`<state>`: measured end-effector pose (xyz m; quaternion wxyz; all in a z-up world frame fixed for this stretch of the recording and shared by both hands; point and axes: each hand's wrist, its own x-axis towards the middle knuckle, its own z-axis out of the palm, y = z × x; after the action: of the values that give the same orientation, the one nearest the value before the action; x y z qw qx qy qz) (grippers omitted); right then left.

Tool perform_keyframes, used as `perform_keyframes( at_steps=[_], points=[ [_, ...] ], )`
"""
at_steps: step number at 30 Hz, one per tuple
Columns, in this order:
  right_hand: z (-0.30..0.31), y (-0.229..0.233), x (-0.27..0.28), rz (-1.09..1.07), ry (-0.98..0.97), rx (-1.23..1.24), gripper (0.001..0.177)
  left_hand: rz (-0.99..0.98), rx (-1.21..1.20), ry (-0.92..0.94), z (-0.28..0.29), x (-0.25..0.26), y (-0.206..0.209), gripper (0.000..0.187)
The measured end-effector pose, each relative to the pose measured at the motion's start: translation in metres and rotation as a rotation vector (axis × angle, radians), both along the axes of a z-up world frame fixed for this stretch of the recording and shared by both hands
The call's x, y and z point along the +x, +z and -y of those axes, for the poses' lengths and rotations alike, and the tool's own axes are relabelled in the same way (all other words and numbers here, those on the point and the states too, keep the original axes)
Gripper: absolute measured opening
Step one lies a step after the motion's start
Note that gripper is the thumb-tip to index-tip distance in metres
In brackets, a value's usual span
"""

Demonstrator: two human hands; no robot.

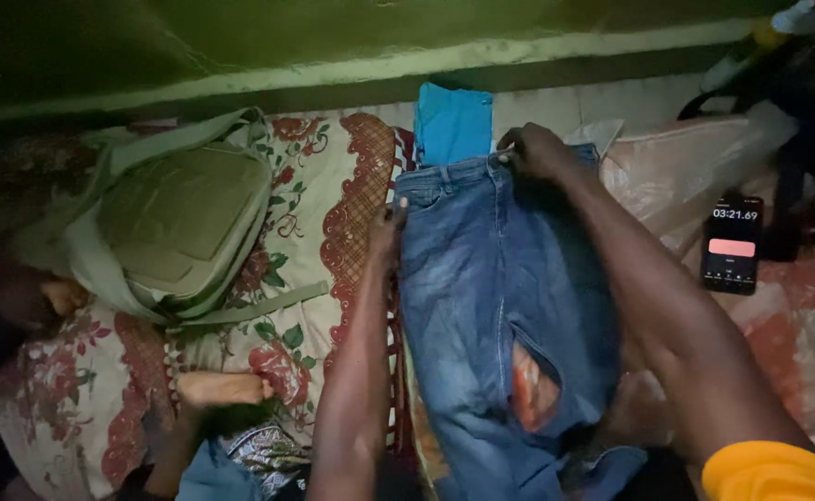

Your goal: Folding a blue shirt and a pair of jeans neatly on a bed.

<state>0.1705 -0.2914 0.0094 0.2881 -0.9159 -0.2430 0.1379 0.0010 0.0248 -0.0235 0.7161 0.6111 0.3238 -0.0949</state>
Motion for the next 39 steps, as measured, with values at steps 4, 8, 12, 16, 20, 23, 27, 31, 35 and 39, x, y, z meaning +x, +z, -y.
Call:
perform_keyframes(
  at_steps=[4,8,12,16,20,23,27,31,35,39],
  points=[
    [-0.026,0.013,-0.020,-0.040,-0.156,-0.335,0.025,0.044,-0.305,0.004,-0.014,0.001,-0.038,0.053],
    [-0.037,0.000,-0.048,0.318,-0.240,-0.144,0.019,0.146,-0.145,-0.036,-0.022,-0.001,-0.080,0.050],
    [-0.035,0.024,-0.076,0.400,-0.344,0.097,0.030,0.047,0.269,-0.048,-0.011,-0.001,-0.075,0.044],
    [-0.019,0.056,-0.109,0.684,-0.361,0.094,0.042,0.202,0.214,0.023,-0.002,-0.004,-0.053,0.043],
    [0.034,0.040,-0.135,0.315,-0.695,0.027,0.044,0.262,0.300,0.050,-0.002,-0.016,-0.065,0.044],
    [0.088,-0.026,-0.133,0.077,-0.891,0.101,0.050,0.232,0.059,0.065,-0.003,-0.028,-0.060,0.046],
    [0.109,-0.032,-0.133,-0.080,-0.784,0.045,0.052,0.110,-0.137,0.063,-0.009,-0.034,-0.055,0.047],
    [0.079,0.025,-0.130,-0.231,-0.963,0.200,0.041,0.096,-0.027,0.054,-0.002,-0.033,-0.025,0.047],
    [0.055,0.035,-0.123,-0.354,-1.007,0.771,0.036,0.142,-0.098,0.061,0.001,-0.034,-0.026,0.052],
    [-0.006,0.101,-0.132,0.216,-0.735,0.298,0.037,0.240,-0.212,0.080,-0.002,-0.038,-0.054,0.054]
  ],
)
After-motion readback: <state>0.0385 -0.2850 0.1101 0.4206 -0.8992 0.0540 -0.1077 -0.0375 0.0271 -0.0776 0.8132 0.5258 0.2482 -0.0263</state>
